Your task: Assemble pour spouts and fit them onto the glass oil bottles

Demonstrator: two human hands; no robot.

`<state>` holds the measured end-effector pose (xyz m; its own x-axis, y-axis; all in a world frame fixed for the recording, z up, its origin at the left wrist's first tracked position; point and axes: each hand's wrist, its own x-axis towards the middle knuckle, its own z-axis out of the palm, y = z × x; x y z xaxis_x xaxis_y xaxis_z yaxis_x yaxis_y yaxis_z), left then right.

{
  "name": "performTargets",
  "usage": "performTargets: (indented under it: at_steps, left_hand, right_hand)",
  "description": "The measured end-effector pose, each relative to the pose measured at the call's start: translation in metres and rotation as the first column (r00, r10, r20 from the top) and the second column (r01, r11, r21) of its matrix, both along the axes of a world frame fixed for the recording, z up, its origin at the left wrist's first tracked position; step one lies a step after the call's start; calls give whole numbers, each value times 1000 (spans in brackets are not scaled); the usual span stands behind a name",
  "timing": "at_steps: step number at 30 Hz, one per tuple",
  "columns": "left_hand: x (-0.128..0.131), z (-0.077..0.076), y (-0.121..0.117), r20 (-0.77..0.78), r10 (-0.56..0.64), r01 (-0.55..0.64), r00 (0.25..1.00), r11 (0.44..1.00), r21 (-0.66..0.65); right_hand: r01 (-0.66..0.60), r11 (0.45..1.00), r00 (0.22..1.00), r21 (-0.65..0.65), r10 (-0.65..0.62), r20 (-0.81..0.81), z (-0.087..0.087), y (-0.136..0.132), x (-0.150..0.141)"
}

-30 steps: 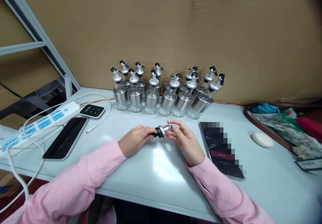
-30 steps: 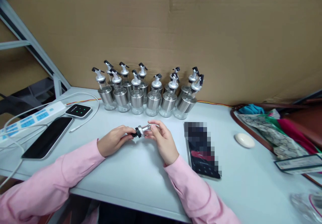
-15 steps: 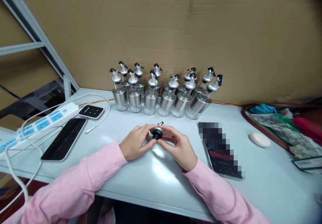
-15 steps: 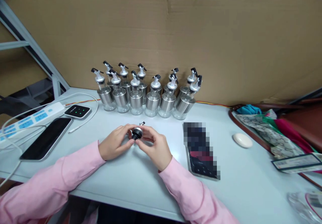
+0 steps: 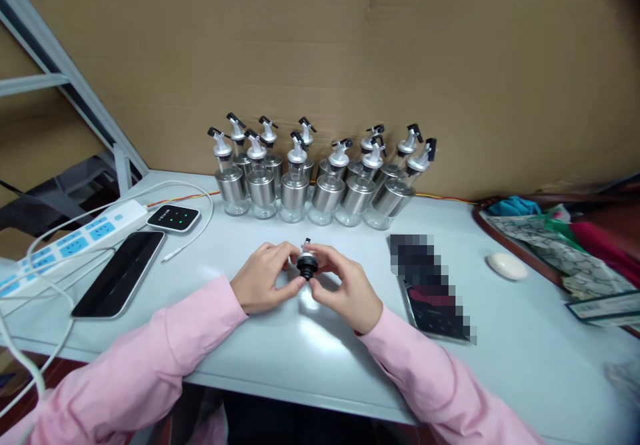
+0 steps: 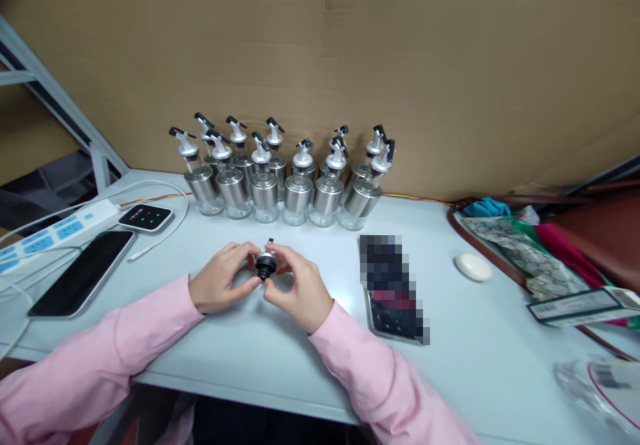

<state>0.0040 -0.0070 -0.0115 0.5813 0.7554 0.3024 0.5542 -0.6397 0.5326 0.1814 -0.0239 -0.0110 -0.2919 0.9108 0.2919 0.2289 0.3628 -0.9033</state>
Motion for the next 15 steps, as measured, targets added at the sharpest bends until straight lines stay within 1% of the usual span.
performTargets:
  at_steps: [3,8,12,15]
  left_hand:
    - [-1,0,1,-25,-21,21,999,1000,10]
    - [-1,-1,1,-54,-54,56,997,998,40]
    - [-2,-1,2,-84,-55,61,995,996,71]
    - [-2,-1,3,-86,-57,63,995,996,69]
  right_hand:
    - [-8,999,1000,38,9,-9,2,-1,0]
    - [-23,995,999,100,18,48,3,0,2]
    - [-48,988,995,148,34,95,3,1,3]
    - [-62,986,993,154,46,106,3,1,4]
